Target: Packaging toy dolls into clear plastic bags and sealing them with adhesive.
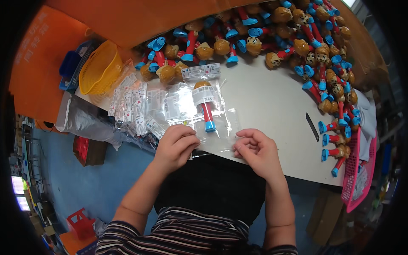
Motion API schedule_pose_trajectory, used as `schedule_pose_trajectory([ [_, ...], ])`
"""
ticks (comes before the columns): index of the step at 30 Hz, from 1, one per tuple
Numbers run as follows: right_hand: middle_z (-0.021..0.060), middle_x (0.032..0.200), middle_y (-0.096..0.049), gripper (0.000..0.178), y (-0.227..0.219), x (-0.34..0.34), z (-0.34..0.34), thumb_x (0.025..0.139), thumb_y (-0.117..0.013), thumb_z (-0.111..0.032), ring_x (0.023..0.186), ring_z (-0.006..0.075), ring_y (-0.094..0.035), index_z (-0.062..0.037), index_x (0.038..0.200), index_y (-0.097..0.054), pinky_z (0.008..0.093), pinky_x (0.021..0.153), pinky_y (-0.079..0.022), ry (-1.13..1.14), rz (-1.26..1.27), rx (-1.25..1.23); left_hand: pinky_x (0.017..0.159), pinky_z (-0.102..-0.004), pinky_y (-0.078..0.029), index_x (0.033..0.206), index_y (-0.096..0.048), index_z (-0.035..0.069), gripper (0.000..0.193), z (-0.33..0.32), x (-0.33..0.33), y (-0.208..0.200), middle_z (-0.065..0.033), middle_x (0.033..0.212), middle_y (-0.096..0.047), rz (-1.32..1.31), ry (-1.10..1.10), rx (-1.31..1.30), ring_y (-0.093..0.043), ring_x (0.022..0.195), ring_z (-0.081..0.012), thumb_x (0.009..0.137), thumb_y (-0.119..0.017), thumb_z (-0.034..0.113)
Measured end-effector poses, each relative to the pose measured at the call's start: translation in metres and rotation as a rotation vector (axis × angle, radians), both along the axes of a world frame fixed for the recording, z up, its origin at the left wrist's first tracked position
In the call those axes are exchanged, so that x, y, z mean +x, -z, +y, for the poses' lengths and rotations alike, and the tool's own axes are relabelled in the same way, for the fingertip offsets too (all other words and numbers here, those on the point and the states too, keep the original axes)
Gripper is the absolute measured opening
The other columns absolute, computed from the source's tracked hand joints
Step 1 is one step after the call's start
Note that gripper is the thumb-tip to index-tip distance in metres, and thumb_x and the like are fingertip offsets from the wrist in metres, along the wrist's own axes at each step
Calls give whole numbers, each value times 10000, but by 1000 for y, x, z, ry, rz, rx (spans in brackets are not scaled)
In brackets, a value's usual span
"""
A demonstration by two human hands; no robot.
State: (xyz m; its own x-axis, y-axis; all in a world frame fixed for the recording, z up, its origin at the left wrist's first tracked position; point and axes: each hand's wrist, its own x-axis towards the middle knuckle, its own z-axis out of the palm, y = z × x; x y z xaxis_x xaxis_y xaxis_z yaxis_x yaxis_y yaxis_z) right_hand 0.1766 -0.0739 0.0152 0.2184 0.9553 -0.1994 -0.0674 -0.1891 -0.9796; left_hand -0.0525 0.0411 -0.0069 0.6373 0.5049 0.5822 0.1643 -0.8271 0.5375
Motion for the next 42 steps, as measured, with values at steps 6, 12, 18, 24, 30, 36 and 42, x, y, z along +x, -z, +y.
schedule_pose_trajectory([
  [6, 124, 986, -673, 270, 0, 3, -5, 849, -666, 26, 846, 198, -668, 8, 1110, -597, 277, 750, -555, -103, -548, 203, 805, -393, -512, 933, -654, 47, 235, -9, -16, 10, -108, 1031, -653, -4, -44, -87, -631, 918, -311, 718, -733, -6],
  [12, 137, 1258, -582, 367, 1, -1, 15, 705, -761, -13, 932, 278, -651, -125, 1049, -697, 330, 741, -557, -143, -1222, 726, 793, -368, -540, 941, -660, 35, 238, -13, -20, 7, -123, 1057, -656, 35, -46, -116, -658, 924, -303, 720, -725, -26],
  [18, 108, 1219, -600, 301, 1, -4, 29, 683, -763, -45, 926, 273, -640, -129, 968, -719, 376, 764, -551, -335, -1266, 968, 794, -356, -547, 948, -663, 32, 235, -14, -23, 7, -123, 1066, -654, 26, -44, -169, -663, 927, -296, 731, -721, -39],
  [24, 111, 1208, -601, 278, 7, 0, 26, 684, -797, -62, 935, 272, -630, -115, 943, -713, 356, 736, -547, -353, -1209, 893, 784, -348, -543, 943, -664, 34, 238, -11, -24, 8, -126, 1072, -646, 4, -34, -183, -656, 919, -295, 727, -720, -45],
  [30, 126, 1198, -577, 158, 5, -4, 19, 743, -777, -50, 816, 239, -612, -48, 876, -692, 310, 705, -520, -244, -931, 547, 725, -318, -523, 896, -675, 31, 186, -14, -28, 2, -117, 1048, -645, 36, -92, -245, -645, 859, -260, 732, -726, -39],
  [36, 132, 1245, -528, 84, -5, -8, 14, 823, -705, -12, 814, 134, -576, -10, 905, -689, 252, 666, -488, -246, -591, 236, 721, -265, -518, 915, -693, 6, 91, -14, -28, -17, -118, 975, -667, 57, -94, -616, -646, 813, -180, 826, -697, -13],
  [42, 147, 1107, -647, 81, -11, -11, 12, 893, -659, -43, 762, 115, -658, 36, 903, -676, 207, 579, -503, -174, -71, -115, 662, -205, -510, 906, -675, -46, 70, -19, -23, -7, -58, 891, -680, -164, -67, -1121, -626, 758, -71, 884, -687, 19],
])
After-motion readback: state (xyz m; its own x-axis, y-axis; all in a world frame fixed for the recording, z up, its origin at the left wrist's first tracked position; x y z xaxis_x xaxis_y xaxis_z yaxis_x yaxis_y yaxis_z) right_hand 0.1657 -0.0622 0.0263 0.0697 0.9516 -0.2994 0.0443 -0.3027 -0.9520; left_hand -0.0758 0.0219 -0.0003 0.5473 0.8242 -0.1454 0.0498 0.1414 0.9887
